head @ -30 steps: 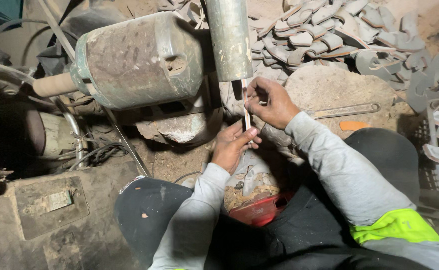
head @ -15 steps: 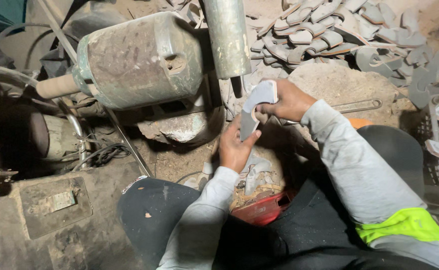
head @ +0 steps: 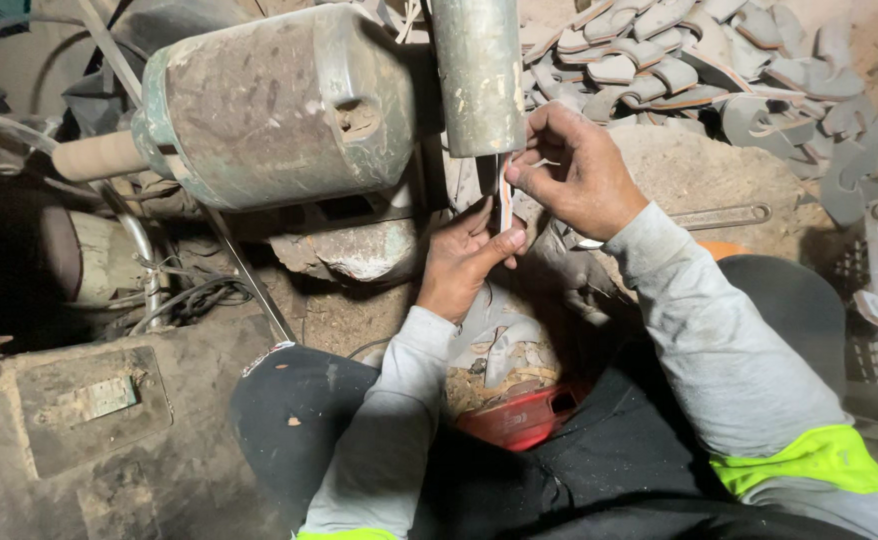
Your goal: The person sits at a grinding machine and repeatedly presses curved shoe sole pieces against the rotating wheel to smooth their edges. They handle the parts one at a time, turning them to grind different sides, and place finished pieces aside.
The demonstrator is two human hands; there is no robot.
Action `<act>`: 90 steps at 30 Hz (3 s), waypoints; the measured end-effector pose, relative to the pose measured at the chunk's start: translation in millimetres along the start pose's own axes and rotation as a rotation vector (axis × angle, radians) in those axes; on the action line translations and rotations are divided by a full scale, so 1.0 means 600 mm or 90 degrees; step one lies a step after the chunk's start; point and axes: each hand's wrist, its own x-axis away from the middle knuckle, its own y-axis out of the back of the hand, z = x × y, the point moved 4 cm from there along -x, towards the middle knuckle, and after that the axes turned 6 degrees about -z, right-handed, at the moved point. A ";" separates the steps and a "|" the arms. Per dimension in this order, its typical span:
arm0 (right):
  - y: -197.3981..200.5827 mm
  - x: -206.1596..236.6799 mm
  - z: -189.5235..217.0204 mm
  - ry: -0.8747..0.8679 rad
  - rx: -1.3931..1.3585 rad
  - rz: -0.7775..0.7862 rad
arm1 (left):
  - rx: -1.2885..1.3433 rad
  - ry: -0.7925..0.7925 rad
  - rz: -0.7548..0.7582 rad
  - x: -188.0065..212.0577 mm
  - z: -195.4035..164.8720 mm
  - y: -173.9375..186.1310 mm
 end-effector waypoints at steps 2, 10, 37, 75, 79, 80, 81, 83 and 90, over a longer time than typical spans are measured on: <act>-0.002 -0.002 0.002 0.001 0.010 -0.005 | -0.004 0.004 0.001 0.000 -0.001 0.003; -0.002 -0.006 0.006 0.005 0.024 -0.003 | -0.014 0.017 -0.006 -0.003 -0.002 0.006; 0.022 0.015 -0.026 0.090 0.154 0.033 | -0.123 -0.069 -0.113 0.015 0.043 -0.019; 0.002 0.099 -0.037 -0.086 0.054 0.353 | -0.672 -0.199 -0.226 0.157 -0.012 -0.036; -0.003 0.109 -0.073 -0.078 0.065 0.363 | -0.695 -0.290 -0.177 0.163 -0.019 -0.046; -0.002 0.108 -0.088 -0.068 0.133 0.337 | -0.727 -0.279 -0.188 0.162 -0.022 -0.045; -0.001 0.109 -0.103 -0.059 0.200 0.312 | -0.759 -0.267 -0.199 0.163 -0.025 -0.044; 0.007 0.111 -0.140 -0.107 0.374 0.295 | -0.790 -0.240 -0.210 0.161 -0.033 -0.042; 0.004 0.118 -0.194 -0.206 0.545 0.338 | -0.814 -0.274 -0.212 0.174 -0.056 -0.038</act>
